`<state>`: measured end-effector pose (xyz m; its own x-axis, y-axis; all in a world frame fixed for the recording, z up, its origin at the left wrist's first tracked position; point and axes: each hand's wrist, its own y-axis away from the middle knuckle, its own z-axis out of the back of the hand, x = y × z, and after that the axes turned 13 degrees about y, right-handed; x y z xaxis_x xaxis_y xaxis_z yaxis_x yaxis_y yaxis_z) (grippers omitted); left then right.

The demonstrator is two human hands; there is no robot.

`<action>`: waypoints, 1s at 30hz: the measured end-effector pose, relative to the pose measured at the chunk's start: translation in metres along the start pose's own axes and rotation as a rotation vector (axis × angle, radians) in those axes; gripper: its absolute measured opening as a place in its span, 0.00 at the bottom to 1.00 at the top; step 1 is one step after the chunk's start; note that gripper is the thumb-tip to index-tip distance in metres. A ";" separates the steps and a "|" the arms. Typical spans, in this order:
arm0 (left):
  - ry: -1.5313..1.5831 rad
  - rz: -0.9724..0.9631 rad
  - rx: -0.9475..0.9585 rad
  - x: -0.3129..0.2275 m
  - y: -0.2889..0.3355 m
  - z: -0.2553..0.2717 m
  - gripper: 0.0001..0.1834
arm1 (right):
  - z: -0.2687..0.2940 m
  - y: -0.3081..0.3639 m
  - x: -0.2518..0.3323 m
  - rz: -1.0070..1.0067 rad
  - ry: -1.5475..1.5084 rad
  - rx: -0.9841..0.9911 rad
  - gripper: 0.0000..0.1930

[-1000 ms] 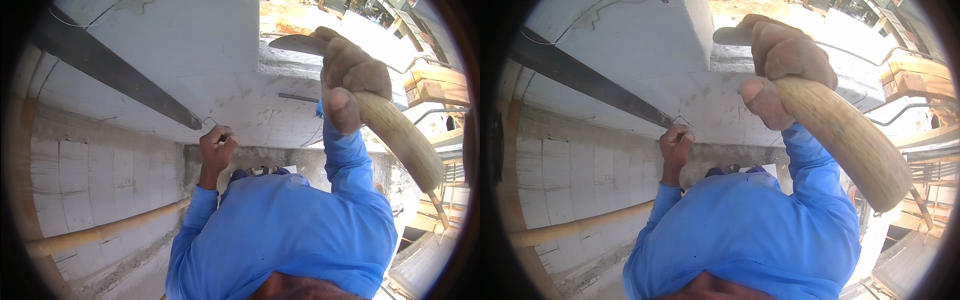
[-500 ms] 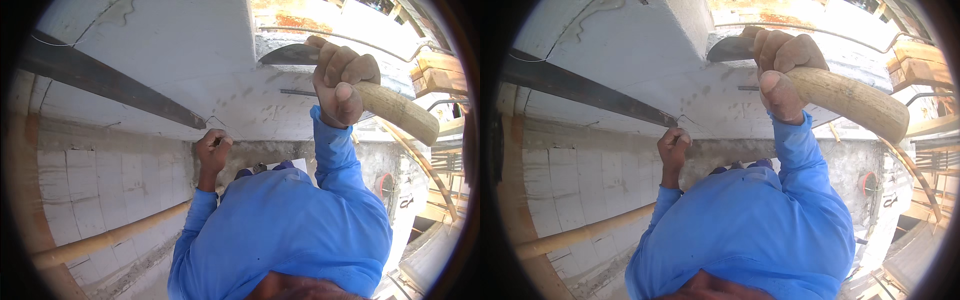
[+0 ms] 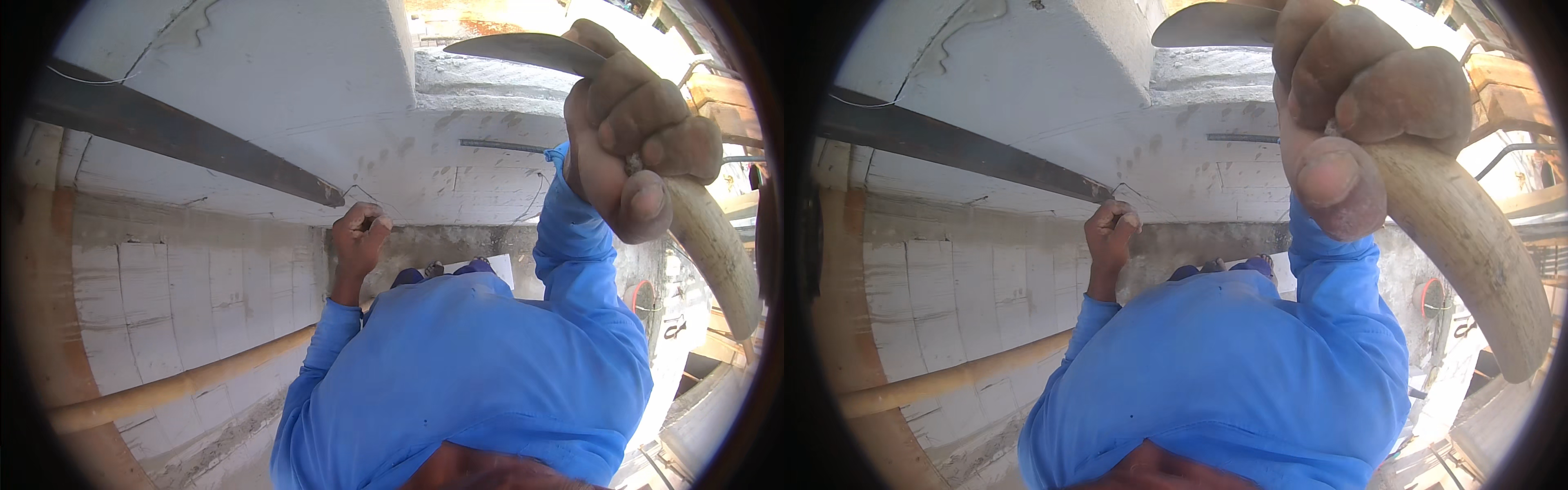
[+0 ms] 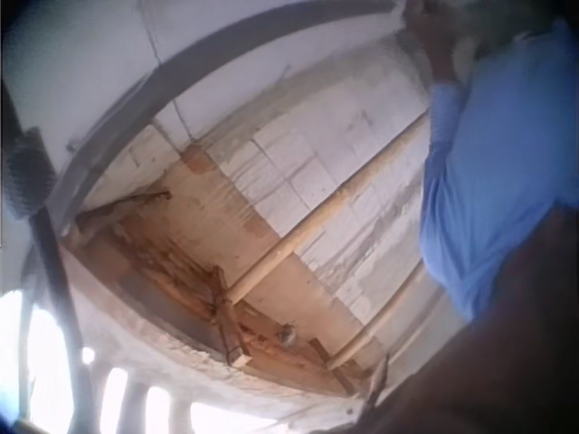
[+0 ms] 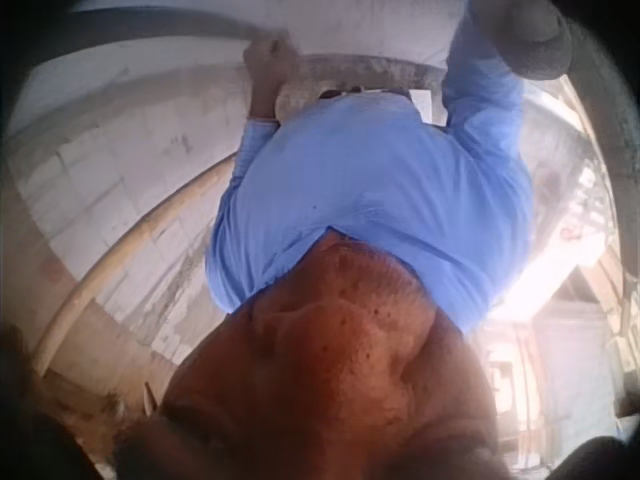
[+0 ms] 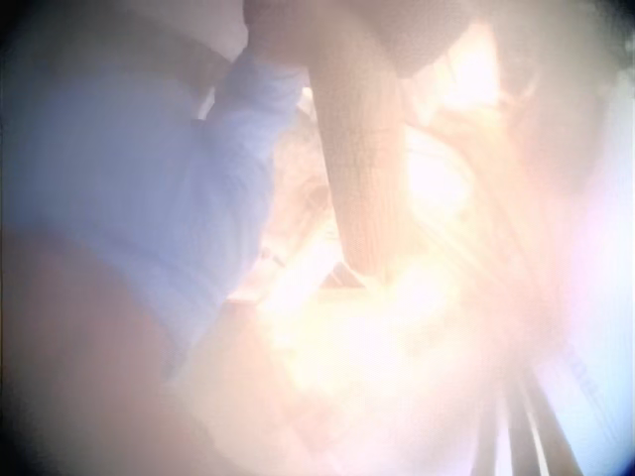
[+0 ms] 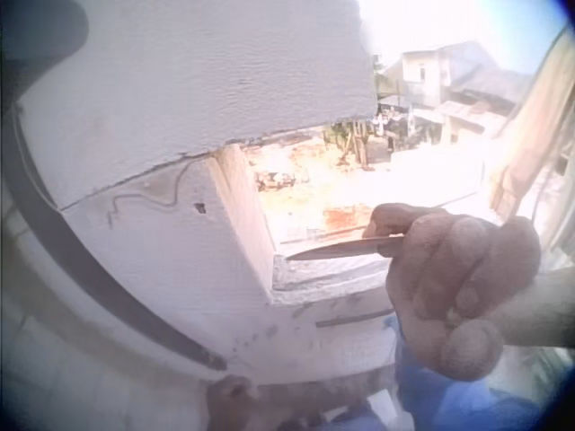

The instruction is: The person applies mortar to a wall with a trowel, positions a lightweight concrete block onto the mortar, and verifies the alignment using a level.

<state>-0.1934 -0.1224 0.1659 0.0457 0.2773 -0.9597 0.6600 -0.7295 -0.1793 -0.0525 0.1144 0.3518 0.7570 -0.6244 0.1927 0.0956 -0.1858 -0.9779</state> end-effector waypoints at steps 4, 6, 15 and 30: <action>-0.046 -0.032 -0.050 0.003 0.007 0.009 0.04 | -0.013 0.036 -0.026 -0.110 0.013 0.077 0.17; -0.035 0.034 -0.037 -0.002 0.007 0.008 0.04 | 0.000 0.016 -0.013 -0.067 0.059 0.018 0.18; 0.003 0.046 0.095 0.006 -0.007 -0.009 0.04 | 0.010 0.011 -0.007 -0.077 0.126 0.061 0.17; 0.247 -0.635 0.388 -0.110 -0.092 -0.205 0.42 | 0.116 -0.021 0.027 -0.072 1.396 0.466 0.10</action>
<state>-0.1051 0.0428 0.3321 -0.0567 0.8125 -0.5803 0.3083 -0.5385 -0.7842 0.0408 0.1901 0.3681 -0.4554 -0.8843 -0.1032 0.5050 -0.1611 -0.8480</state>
